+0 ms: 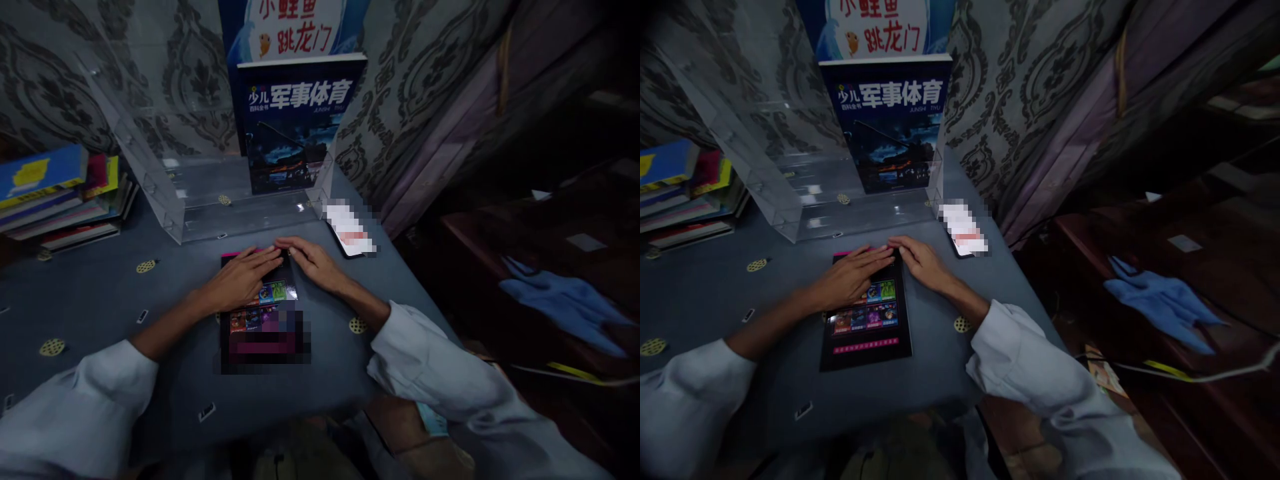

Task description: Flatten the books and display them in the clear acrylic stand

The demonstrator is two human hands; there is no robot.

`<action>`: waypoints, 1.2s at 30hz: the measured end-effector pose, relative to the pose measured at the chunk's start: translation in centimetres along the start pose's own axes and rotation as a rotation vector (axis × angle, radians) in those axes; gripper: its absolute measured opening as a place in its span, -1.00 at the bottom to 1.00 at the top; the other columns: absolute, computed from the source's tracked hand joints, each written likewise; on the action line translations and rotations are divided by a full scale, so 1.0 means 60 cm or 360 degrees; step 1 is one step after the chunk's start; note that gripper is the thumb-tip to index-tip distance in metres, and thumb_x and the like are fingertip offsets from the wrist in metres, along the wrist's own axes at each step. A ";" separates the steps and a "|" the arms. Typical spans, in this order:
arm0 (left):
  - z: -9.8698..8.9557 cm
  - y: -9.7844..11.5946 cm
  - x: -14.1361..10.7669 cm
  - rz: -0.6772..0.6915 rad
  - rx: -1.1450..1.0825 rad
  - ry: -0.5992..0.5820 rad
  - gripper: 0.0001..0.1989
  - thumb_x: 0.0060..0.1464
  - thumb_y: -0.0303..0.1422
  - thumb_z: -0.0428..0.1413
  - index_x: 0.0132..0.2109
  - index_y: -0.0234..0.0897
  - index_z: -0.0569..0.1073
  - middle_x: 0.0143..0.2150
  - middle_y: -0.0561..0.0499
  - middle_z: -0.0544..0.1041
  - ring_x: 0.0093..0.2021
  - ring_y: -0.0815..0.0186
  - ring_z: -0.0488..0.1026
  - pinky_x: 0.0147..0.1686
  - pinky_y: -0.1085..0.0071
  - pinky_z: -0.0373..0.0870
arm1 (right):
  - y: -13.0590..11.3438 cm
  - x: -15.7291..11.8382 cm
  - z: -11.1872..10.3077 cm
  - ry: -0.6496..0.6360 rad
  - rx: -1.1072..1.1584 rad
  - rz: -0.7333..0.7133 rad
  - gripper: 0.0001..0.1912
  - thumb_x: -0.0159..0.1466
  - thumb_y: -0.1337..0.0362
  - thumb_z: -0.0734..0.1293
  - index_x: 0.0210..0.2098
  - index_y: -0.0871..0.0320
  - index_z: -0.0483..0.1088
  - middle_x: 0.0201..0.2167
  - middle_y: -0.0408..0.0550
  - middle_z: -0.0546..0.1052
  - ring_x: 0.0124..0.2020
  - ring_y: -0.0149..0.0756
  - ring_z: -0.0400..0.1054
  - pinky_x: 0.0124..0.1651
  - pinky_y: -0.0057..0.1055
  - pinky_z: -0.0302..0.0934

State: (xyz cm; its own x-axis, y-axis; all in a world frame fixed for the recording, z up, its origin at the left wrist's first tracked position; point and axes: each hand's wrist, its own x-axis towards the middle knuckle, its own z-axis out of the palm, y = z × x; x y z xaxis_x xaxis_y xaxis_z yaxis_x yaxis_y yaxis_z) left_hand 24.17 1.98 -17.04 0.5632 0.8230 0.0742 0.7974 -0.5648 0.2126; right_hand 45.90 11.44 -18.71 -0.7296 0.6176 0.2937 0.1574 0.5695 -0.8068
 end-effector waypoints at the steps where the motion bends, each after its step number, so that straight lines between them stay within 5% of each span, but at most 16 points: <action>1: 0.000 0.002 0.004 0.0023 -0.0017 -0.0012 -0.35 0.13 -0.60 -0.08 0.38 -0.36 0.22 0.45 -0.15 0.20 0.48 0.22 0.05 0.45 0.03 -0.04 | 0.000 -0.001 0.000 -0.0008 -0.0016 -0.0009 -0.60 0.47 0.25 0.10 0.20 0.14 0.37 0.12 0.08 0.56 0.17 -0.19 0.44 0.25 -0.09 0.29; 20: 0.003 0.114 -0.043 0.0424 -0.0181 -0.0167 -0.50 0.30 -0.54 -0.07 0.33 -0.20 0.30 0.38 -0.05 0.34 0.45 0.23 0.13 0.42 0.02 0.06 | -0.001 -0.005 0.009 -0.0057 -0.0364 -0.0075 -0.59 0.46 0.29 0.10 0.24 0.07 0.33 0.15 -0.01 0.54 0.17 -0.18 0.43 0.42 0.09 0.01; 25: -0.002 0.065 -0.052 0.0317 -0.0083 -0.0022 -0.54 0.36 -0.48 -0.10 0.36 -0.25 0.25 0.40 -0.10 0.30 0.42 0.27 0.19 0.42 0.10 0.09 | 0.002 -0.007 0.010 -0.0052 -0.0403 -0.0085 -0.58 0.45 0.30 0.10 0.25 0.05 0.31 0.16 -0.03 0.54 0.16 -0.18 0.44 0.42 0.10 0.01; 30: -0.010 -0.018 -0.100 -0.0243 -0.0042 0.0293 -0.55 0.42 -0.33 -0.13 0.38 -0.26 0.22 0.41 -0.15 0.28 0.37 0.19 0.28 0.37 0.02 0.20 | 0.004 -0.009 0.011 -0.0064 -0.0446 -0.0109 -0.59 0.43 0.25 0.16 0.24 0.08 0.31 0.16 0.02 0.54 0.15 -0.14 0.45 0.41 0.14 0.01; 36: -0.018 -0.020 -0.162 -0.0131 -0.0214 0.0403 -0.62 0.41 -0.38 -0.07 0.29 -0.14 0.37 0.28 -0.08 0.46 0.33 0.19 0.34 0.35 -0.01 0.24 | 0.009 -0.011 0.017 -0.0092 -0.0529 -0.0121 -0.58 0.40 0.22 0.23 0.24 0.08 0.31 0.21 0.04 0.50 0.23 -0.08 0.39 0.40 0.20 -0.01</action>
State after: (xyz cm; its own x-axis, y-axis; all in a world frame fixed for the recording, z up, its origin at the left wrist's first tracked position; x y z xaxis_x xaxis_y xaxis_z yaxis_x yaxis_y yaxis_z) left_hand 17.52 -5.26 -16.95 0.4124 0.8641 0.2886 0.7926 -0.4965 0.3540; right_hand 45.79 10.77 -19.85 -0.7825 0.5403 0.3094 0.3024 0.7642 -0.5697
